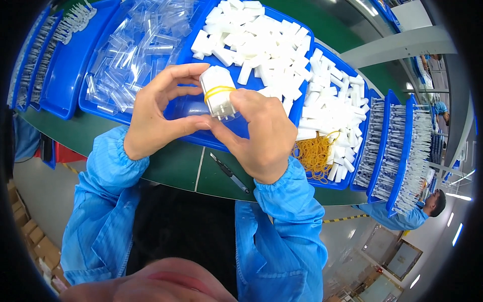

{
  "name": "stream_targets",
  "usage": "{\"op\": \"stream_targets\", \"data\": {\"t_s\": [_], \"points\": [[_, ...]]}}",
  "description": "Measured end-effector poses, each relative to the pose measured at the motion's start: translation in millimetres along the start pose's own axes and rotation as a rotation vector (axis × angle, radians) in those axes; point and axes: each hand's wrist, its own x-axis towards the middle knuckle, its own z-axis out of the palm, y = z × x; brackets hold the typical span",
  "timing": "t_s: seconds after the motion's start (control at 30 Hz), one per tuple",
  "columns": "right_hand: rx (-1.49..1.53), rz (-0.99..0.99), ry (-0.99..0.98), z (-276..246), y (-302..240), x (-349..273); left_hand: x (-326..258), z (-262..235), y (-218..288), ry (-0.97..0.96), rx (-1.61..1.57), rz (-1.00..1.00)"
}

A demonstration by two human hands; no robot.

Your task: The person assembles components by mounting white blocks and transparent sleeves onto a pinned base by hand, binding the bundled parts with a rubber band, and working on the assembly with a hand tool.

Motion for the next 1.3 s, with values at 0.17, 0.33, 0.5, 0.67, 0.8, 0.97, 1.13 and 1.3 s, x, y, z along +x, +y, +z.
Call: {"op": "stream_targets", "data": {"t_s": [0.17,0.33,0.5,0.67,0.8,0.97,1.13,1.3], "points": [[0.011,-0.031,-0.001,1.3,-3.5,0.5,-1.4,-3.9,-4.5,-0.013,-0.052,-0.011],[0.021,-0.078,0.025,-1.0,-10.1,4.1,-3.5,-2.7,-3.6,-0.050,-0.161,-0.030],[0.113,0.014,-0.019,-4.9,-15.3,5.0,-0.2,-7.6,0.5,-0.191,-0.569,-0.390],[0.235,0.224,-0.173,-26.6,-20.3,16.7,4.6,-8.4,4.9,-0.293,-0.584,-0.471],[0.340,0.296,-0.345,-45.4,4.0,42.8,4.2,-6.4,6.2,-0.115,-0.565,-0.425],[0.310,0.329,-0.102,-30.5,122.1,128.0,9.5,-20.5,20.4,0.125,-0.451,-0.348],[-0.231,0.473,-0.051,13.4,268.7,165.9,6.5,-16.4,16.8,0.049,-0.507,-0.372],[-0.449,0.667,-0.218,37.8,283.6,171.1,1.5,-24.2,11.8,0.045,-0.488,-0.336]]}}
